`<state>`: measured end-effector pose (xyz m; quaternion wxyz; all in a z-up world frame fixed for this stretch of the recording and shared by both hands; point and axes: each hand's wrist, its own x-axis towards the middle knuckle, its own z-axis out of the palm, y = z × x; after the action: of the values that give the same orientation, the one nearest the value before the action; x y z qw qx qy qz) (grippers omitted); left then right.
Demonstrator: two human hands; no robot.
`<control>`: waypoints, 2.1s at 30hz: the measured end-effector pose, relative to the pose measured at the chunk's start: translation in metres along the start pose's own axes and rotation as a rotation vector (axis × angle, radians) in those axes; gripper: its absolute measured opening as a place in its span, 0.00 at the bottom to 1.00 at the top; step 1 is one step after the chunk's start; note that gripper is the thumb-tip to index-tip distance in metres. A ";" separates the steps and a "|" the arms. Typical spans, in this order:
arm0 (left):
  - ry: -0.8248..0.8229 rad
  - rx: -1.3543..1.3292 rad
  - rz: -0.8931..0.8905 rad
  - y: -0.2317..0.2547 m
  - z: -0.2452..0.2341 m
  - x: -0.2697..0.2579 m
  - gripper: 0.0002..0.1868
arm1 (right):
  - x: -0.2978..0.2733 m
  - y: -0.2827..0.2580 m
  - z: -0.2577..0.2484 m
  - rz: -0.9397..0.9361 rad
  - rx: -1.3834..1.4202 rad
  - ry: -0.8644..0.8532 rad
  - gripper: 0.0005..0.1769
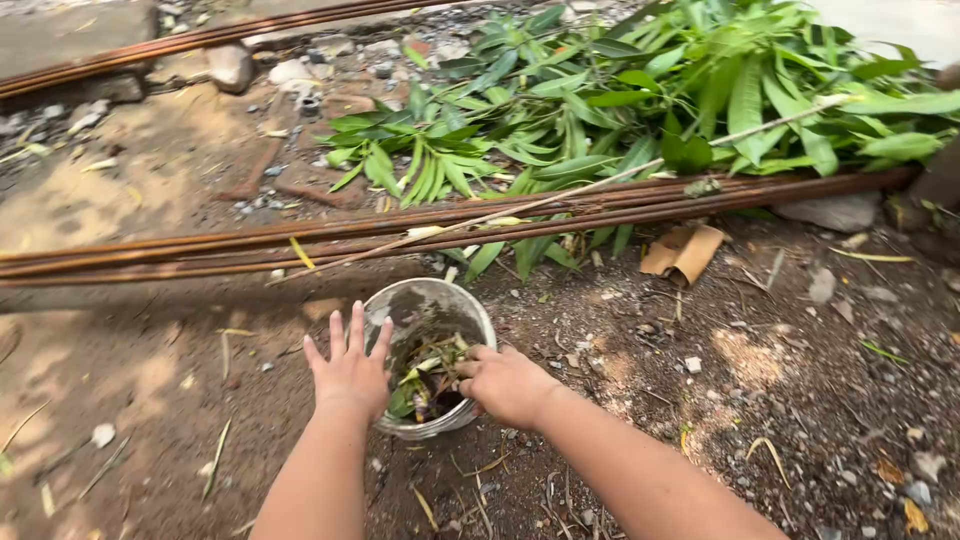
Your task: Clean the garden by picking up small debris and leaves and placing them in a bucket.
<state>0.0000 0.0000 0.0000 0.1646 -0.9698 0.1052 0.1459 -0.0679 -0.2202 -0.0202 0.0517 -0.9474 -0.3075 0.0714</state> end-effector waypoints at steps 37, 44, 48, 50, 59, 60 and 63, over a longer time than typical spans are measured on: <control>0.438 -0.057 -0.128 -0.118 0.120 -0.138 0.34 | 0.061 -0.134 0.047 -0.394 -0.011 0.283 0.26; 0.388 -0.238 0.171 -0.071 0.130 -0.163 0.33 | 0.036 -0.142 0.087 0.001 -0.118 0.468 0.42; 0.797 -0.163 0.531 -0.055 0.165 -0.169 0.33 | 0.014 -0.122 0.119 0.236 0.034 0.290 0.45; 0.609 -0.106 0.642 -0.053 0.172 -0.173 0.32 | 0.001 -0.118 0.121 0.283 -0.017 0.141 0.43; -0.245 -0.206 0.345 -0.047 0.168 -0.182 0.28 | -0.036 -0.139 0.115 0.446 0.018 -0.445 0.33; -0.240 -0.261 0.264 -0.044 0.185 -0.170 0.24 | -0.037 -0.147 0.110 0.439 0.025 -0.490 0.32; -0.378 -0.297 0.105 -0.047 0.192 -0.175 0.26 | -0.041 -0.160 0.111 0.444 0.015 -0.550 0.33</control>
<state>-0.1999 0.1380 -0.1043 0.0290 -0.9320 0.1001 0.3471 -0.2118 -0.1095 -0.1028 -0.0427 -0.9361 -0.0961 0.3357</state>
